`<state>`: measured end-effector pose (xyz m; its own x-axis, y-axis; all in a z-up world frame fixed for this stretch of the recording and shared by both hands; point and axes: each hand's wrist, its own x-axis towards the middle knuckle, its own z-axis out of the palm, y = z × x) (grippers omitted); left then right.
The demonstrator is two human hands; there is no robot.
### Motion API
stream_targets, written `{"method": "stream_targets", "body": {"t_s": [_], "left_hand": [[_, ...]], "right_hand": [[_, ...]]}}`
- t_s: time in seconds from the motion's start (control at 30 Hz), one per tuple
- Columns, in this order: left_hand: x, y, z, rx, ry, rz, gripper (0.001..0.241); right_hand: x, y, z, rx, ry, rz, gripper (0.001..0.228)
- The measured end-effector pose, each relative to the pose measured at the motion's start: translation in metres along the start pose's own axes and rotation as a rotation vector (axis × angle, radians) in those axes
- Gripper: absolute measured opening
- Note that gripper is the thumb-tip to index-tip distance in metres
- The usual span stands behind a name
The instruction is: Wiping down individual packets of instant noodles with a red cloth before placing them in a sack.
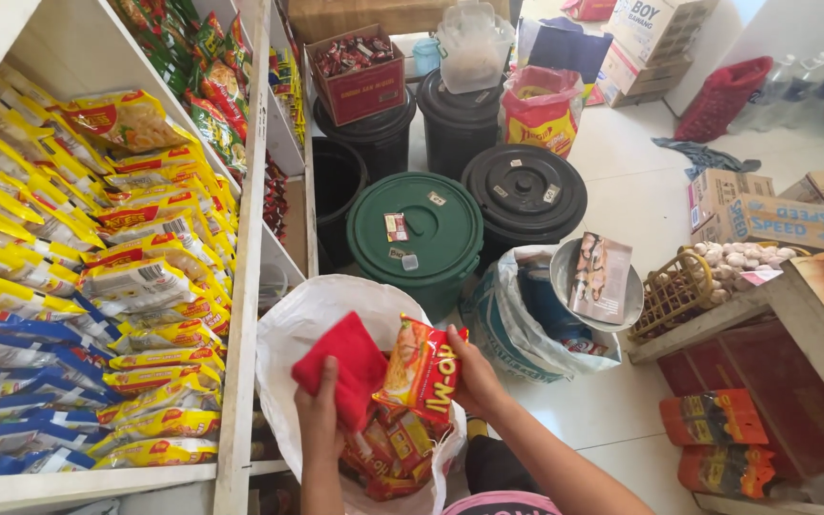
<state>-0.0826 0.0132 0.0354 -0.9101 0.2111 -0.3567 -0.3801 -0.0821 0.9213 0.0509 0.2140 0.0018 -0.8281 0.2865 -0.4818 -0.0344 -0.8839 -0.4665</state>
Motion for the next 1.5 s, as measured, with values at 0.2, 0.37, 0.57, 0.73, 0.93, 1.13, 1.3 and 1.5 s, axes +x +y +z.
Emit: {"method": "stream_targets", "body": {"t_s": [0.2,0.37,0.57,0.73,0.93,1.13,1.3,1.5], "left_hand": [[-0.029,-0.013,0.011,0.141,-0.221,-0.247,0.058],[-0.044,-0.001,0.025,-0.042,-0.117,-0.258,0.054],[-0.045,0.015,0.016,0.006,-0.135,-0.139,0.058],[-0.038,0.007,0.002,0.086,-0.104,-0.11,0.052],[-0.044,0.017,-0.003,0.181,-0.094,-0.095,0.053],[-0.041,0.021,-0.018,0.16,-0.18,-0.084,0.062],[-0.039,0.02,-0.021,0.098,-0.22,-0.07,0.062],[-0.049,0.03,-0.024,0.055,-0.332,-0.049,0.061]], "right_hand": [[-0.003,-0.004,0.016,0.041,0.058,-0.011,0.049],[-0.005,-0.014,0.022,-0.145,-0.052,-0.251,0.037],[-0.015,-0.032,0.035,-0.352,0.124,-0.226,0.046],[-0.018,-0.04,0.032,-0.94,-0.085,-0.619,0.022],[-0.017,-0.047,0.026,-0.748,-0.187,-0.369,0.017],[-0.02,-0.059,0.026,-0.887,-0.3,-0.152,0.019],[-0.027,-0.059,0.03,-0.981,-0.353,-0.211,0.009],[-0.022,-0.061,0.006,-0.597,-0.426,0.006,0.006]]}}
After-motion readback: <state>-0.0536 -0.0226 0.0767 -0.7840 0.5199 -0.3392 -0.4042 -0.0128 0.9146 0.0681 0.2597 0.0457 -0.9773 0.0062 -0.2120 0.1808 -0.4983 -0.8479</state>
